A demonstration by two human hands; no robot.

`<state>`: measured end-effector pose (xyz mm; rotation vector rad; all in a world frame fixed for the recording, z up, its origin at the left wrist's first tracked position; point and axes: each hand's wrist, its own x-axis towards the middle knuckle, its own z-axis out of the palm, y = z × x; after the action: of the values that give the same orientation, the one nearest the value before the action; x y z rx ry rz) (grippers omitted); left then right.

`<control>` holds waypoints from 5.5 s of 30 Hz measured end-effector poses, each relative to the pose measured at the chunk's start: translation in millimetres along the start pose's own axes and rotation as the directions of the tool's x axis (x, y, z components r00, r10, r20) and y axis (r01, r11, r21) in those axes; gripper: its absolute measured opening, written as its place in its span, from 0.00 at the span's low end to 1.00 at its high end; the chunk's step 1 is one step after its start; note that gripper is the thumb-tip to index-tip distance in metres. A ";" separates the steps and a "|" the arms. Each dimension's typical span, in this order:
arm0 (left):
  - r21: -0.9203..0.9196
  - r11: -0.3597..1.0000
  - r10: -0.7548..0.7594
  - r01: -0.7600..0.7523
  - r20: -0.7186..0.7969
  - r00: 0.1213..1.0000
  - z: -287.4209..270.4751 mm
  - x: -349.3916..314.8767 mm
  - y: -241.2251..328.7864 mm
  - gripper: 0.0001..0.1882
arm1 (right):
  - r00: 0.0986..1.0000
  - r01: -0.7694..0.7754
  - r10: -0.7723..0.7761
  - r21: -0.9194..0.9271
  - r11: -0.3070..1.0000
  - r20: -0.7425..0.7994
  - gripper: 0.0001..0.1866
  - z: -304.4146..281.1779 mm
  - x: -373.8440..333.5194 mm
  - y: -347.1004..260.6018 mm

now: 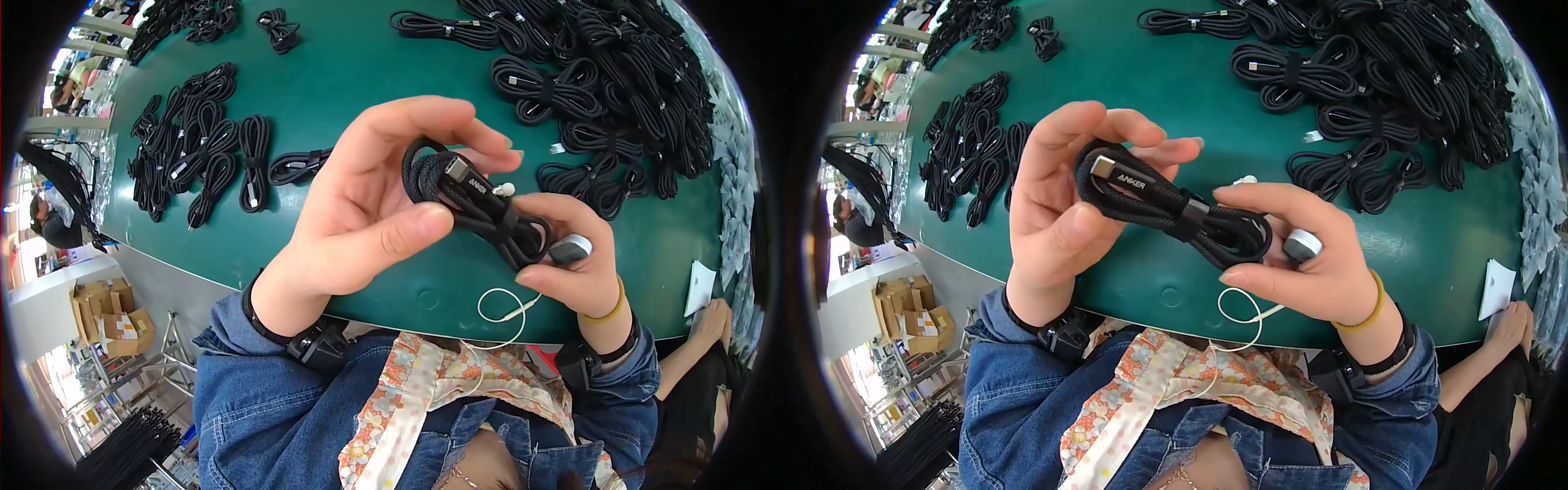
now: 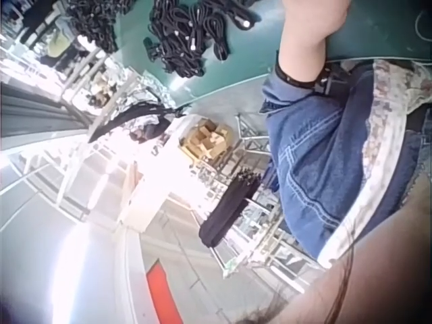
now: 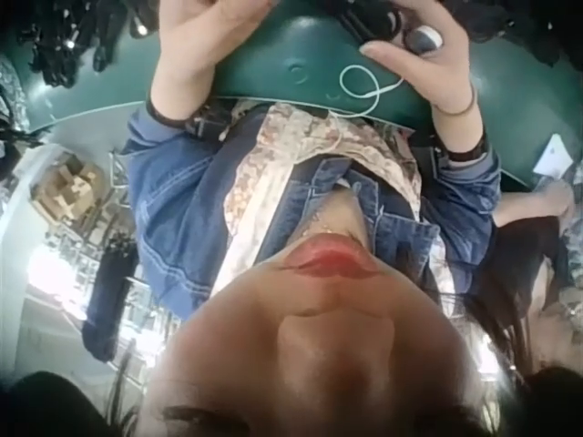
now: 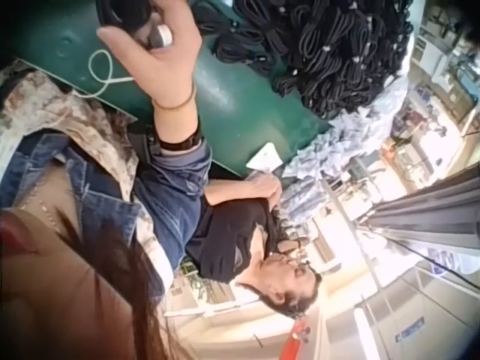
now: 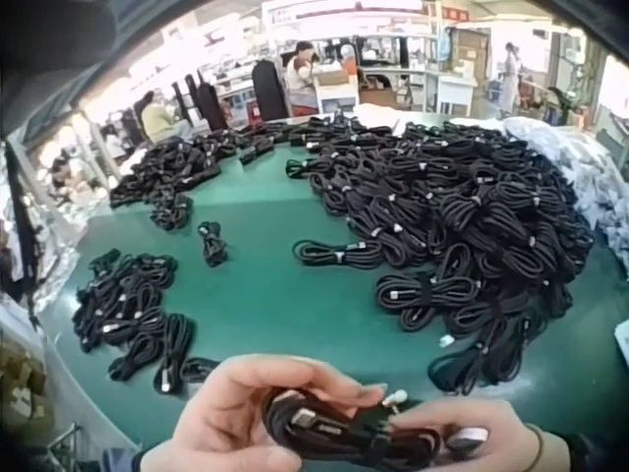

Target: The person picks up a bundled cable from a pile, turns it over by hand, and presses a handheld device against it. This process is repeated with several more cables from the table.

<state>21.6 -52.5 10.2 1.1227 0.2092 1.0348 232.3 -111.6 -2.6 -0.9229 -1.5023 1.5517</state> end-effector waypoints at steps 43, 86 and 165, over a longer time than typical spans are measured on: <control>0.277 0.959 -0.090 0.062 0.090 0.992 2.0 -4.1 4.5 0.25 | 0.957 -0.036 0.106 0.255 0.966 -0.269 0.30 -0.6 -9.6 -1.0; 0.240 0.965 -0.095 0.110 -0.071 0.993 -5.0 1.3 5.0 0.23 | 0.952 0.271 -0.248 0.119 0.955 -0.178 0.33 8.2 5.7 0.6; 0.841 0.541 0.070 -0.009 -0.035 0.997 -30.3 7.7 31.8 0.28 | 0.965 0.109 0.043 0.549 0.829 -0.257 0.20 -0.6 -0.7 -7.9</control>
<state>-11.0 -25.7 24.7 1.9870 0.8155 1.0182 233.4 -111.9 5.2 -0.7074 -0.7945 1.6402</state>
